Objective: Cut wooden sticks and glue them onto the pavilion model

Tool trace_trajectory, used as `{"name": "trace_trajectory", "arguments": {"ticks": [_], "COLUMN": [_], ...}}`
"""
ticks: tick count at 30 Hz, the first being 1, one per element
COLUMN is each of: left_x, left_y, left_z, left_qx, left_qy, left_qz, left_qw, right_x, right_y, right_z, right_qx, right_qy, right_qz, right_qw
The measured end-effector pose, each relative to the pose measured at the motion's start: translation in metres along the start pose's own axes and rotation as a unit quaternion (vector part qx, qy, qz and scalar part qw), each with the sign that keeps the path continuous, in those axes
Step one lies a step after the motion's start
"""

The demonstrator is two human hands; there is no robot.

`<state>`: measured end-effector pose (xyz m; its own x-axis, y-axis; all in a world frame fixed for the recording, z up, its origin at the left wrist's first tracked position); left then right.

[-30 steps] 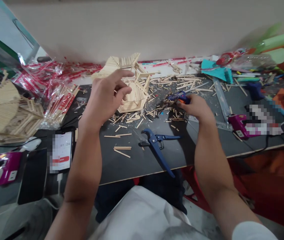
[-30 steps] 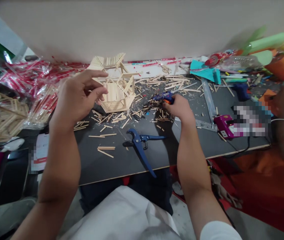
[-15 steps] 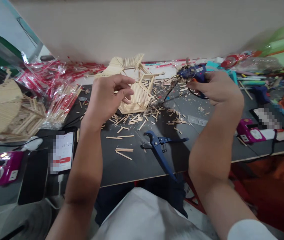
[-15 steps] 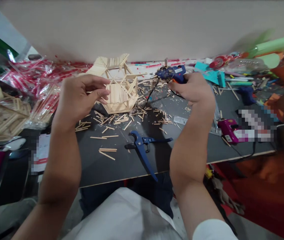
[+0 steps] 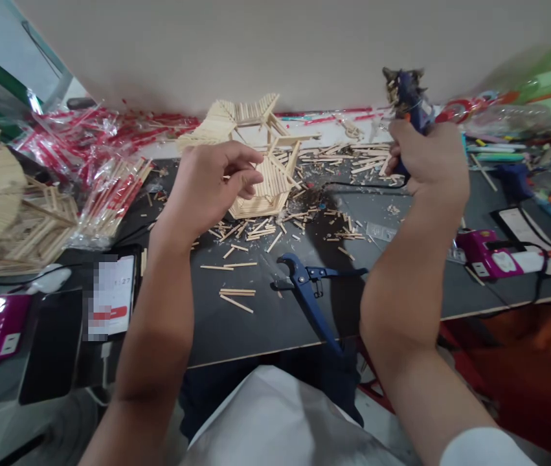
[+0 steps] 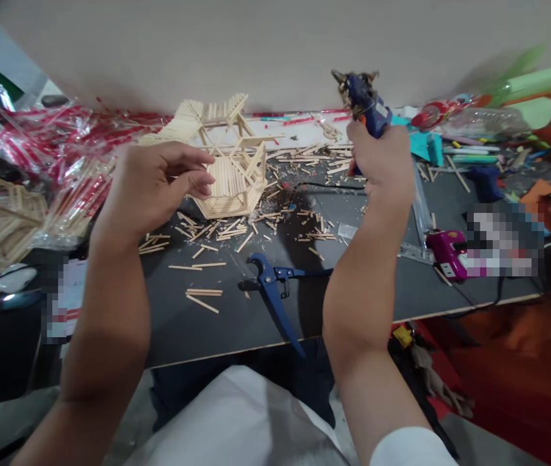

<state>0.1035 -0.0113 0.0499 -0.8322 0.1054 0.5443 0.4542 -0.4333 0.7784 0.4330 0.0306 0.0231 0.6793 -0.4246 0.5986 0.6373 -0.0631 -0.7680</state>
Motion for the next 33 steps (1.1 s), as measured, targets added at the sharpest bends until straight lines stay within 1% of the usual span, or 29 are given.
{"name": "trace_trajectory", "arguments": {"ticks": [1,2,3,4,6,7,8,10,11,13,16,20,23,28,33], "left_x": [-0.001,-0.002,-0.003,-0.003,-0.003,-0.004,-0.004,-0.006,-0.006,-0.007,-0.005,-0.002,-0.001,-0.003,-0.003], "left_y": [0.0,0.001,0.001,0.002,0.004,0.006,0.007,0.011,0.013,0.016,0.019,0.011,0.002,-0.007,-0.005], "left_z": [0.0,0.0,0.0,0.0,-0.001,-0.001,-0.002,-0.003,-0.003,-0.004,-0.006,-0.004,0.0,0.005,0.004], "left_qx": [-0.009,-0.018,-0.024,-0.03,-0.039,-0.041,-0.041,-0.026,-0.01,0.026,0.073,0.111,0.105,0.088,0.076], "left_qy": [0.0,0.001,0.001,0.002,0.009,0.012,0.015,0.017,0.016,0.017,0.018,0.018,0.027,0.038,0.044], "left_qz": [0.004,0.008,0.013,0.021,0.041,0.045,0.042,0.012,-0.012,-0.066,-0.121,-0.161,-0.181,-0.196,-0.206], "left_qw": [1.0,1.0,1.0,0.999,0.998,0.998,0.998,0.999,1.0,0.997,0.99,0.981,0.977,0.976,0.975], "right_x": [0.005,0.009,0.013,0.016,0.02,0.019,0.018,0.012,0.008,0.002,-0.004,-0.008,-0.009,-0.011,-0.011], "right_y": [-0.007,-0.015,-0.025,-0.034,-0.051,-0.056,-0.061,-0.065,-0.067,-0.069,-0.069,-0.069,-0.07,-0.068,-0.067], "right_z": [-0.004,-0.008,-0.013,-0.018,-0.027,-0.031,-0.033,-0.035,-0.035,-0.034,-0.033,-0.031,-0.031,-0.029,-0.028], "right_qx": [0.008,0.033,0.069,0.124,0.214,0.238,0.249,0.251,0.255,0.273,0.296,0.294,0.3,0.3,0.292], "right_qy": [0.023,0.038,0.042,0.04,0.031,0.023,0.012,-0.021,-0.037,-0.053,-0.057,-0.07,-0.079,-0.066,-0.065], "right_qz": [0.015,0.034,0.06,0.063,0.013,-0.028,-0.071,-0.132,-0.142,-0.132,-0.11,-0.111,-0.102,-0.096,-0.116], "right_qw": [1.0,0.998,0.995,0.989,0.976,0.971,0.966,0.959,0.956,0.951,0.947,0.947,0.945,0.947,0.947]}}
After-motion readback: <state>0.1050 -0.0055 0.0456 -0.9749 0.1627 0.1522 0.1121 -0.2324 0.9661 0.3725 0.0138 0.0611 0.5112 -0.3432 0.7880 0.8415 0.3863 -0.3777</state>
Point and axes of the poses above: each hand's wrist, its own z-axis towards the middle knuckle, its own x-axis out of the back of the hand, y = z × x, the point moved 3 cm from there along z, towards the middle knuckle
